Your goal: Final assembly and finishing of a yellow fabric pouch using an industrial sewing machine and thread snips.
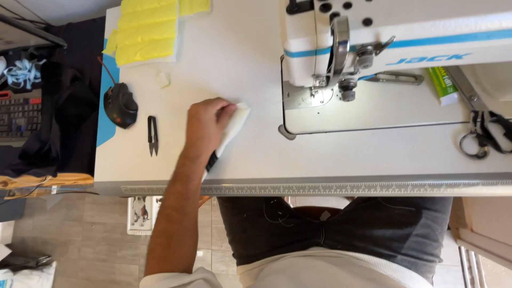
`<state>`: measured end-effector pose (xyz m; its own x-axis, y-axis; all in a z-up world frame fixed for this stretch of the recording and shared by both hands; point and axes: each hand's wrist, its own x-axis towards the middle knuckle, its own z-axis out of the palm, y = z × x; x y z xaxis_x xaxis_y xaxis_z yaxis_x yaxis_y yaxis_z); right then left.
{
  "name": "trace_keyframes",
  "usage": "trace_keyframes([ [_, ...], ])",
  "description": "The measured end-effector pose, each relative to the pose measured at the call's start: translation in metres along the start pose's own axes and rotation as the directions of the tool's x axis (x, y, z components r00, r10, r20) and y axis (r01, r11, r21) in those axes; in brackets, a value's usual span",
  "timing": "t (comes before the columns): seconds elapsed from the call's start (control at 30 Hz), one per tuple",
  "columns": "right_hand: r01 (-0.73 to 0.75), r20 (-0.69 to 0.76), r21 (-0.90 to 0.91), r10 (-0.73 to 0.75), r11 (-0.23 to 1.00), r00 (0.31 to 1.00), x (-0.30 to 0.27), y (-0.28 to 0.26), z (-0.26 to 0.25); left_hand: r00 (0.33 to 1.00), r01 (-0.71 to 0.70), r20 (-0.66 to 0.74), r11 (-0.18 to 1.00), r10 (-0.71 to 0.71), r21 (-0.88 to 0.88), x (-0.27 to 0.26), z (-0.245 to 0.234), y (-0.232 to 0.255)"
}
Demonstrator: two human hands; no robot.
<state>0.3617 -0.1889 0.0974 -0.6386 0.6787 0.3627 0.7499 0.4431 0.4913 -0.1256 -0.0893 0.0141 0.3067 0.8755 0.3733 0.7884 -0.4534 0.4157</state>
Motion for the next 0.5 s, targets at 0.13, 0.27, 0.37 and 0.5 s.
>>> trace_keyframes([
  [0.13,-0.094,0.058,-0.047,0.097,0.994,0.994,0.031,-0.047,0.029,0.996,0.066,-0.057,0.995,-0.062,0.074,-0.040,-0.035,-0.011],
  [0.27,-0.132,0.049,-0.074,0.136,0.988,0.990,0.055,-0.059,0.087,0.992,0.103,-0.089,0.987,-0.092,0.124,-0.067,-0.037,0.005],
  [0.37,-0.200,-0.143,-0.246,0.168,0.948,0.975,0.052,-0.048,0.141,0.967,0.007,-0.248,0.970,0.055,0.244,-0.070,-0.035,0.030],
  [0.5,-0.281,0.094,0.446,0.268,0.850,0.959,0.046,-0.088,0.117,0.853,-0.160,-0.398,0.894,0.338,0.417,-0.089,-0.039,0.071],
])
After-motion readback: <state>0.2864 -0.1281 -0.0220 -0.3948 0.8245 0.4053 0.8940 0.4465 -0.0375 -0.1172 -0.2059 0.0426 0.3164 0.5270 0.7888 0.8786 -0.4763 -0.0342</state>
